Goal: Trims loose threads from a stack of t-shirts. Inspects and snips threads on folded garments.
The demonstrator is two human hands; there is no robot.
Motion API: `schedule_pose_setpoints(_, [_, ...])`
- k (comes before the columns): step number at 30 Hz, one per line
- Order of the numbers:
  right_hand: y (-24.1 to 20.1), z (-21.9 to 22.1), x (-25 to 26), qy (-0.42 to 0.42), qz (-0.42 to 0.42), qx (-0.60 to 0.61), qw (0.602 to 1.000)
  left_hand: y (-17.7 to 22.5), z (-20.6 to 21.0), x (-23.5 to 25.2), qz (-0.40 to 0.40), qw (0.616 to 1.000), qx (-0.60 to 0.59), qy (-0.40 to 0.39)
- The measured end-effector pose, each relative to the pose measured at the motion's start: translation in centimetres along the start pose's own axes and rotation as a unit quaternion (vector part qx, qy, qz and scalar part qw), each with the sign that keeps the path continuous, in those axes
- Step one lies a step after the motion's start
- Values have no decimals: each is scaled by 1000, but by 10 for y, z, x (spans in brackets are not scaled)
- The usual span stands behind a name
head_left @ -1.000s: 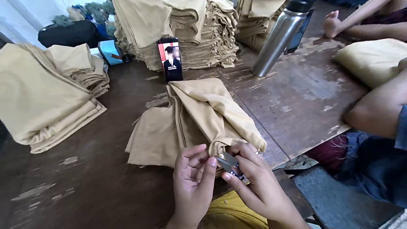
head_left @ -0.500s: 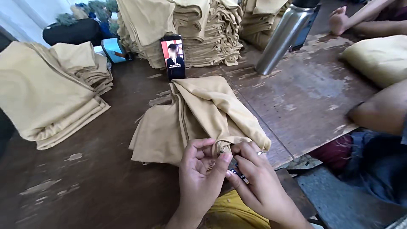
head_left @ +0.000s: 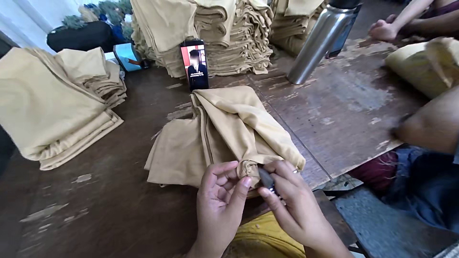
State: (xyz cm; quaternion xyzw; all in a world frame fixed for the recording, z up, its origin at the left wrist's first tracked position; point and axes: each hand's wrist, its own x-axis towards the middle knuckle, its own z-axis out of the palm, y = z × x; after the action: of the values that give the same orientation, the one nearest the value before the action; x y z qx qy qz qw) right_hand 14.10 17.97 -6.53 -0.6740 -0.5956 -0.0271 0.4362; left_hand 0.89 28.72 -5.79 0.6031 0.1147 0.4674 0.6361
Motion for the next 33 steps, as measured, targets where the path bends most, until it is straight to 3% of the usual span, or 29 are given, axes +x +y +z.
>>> schedule_pose_setpoints(5, [7, -7, 13, 63, -18, 66, 996, 4, -5, -7, 33, 996, 81, 2])
schedule_pose_setpoints(7, [7, -2, 24, 40, -41, 77, 995, 5, -8, -11, 80, 981, 176, -3])
schedule_pose_setpoints(11, [0, 7, 41, -22, -96, 117, 988, 25, -16, -17, 159, 909, 386, 0])
schedule_pose_setpoints(14, [-1, 5, 46, -14, -122, 132, 984, 47, -28, -23, 136, 907, 397, -20])
schedule_pose_setpoints(16, [7, -4, 45, 18, -114, 152, 982, 68, -41, -29, 63, 916, 375, -126])
schedule_pose_setpoints(19, [36, -35, 45, 168, -47, 130, 976, 84, -66, -25, -48, 864, 296, -404])
schedule_pose_setpoints(21, [56, -58, 46, 278, -9, 67, 958, 79, -67, -22, -43, 851, 266, -451])
schedule_pose_setpoints(24, [50, -66, 35, 294, 13, 32, 955, 61, -51, -18, 59, 896, 314, -309])
schedule_pose_setpoints(27, [22, -39, 20, 139, -7, 118, 983, 30, -36, -1, 123, 883, 425, -154])
schedule_pose_setpoints(30, [21, -9, 19, 27, -19, 117, 993, 10, -30, 11, 116, 882, 449, -83])
schedule_pose_setpoints(33, [26, 6, 24, 14, -2, 90, 996, 7, -30, 11, 107, 897, 426, -52])
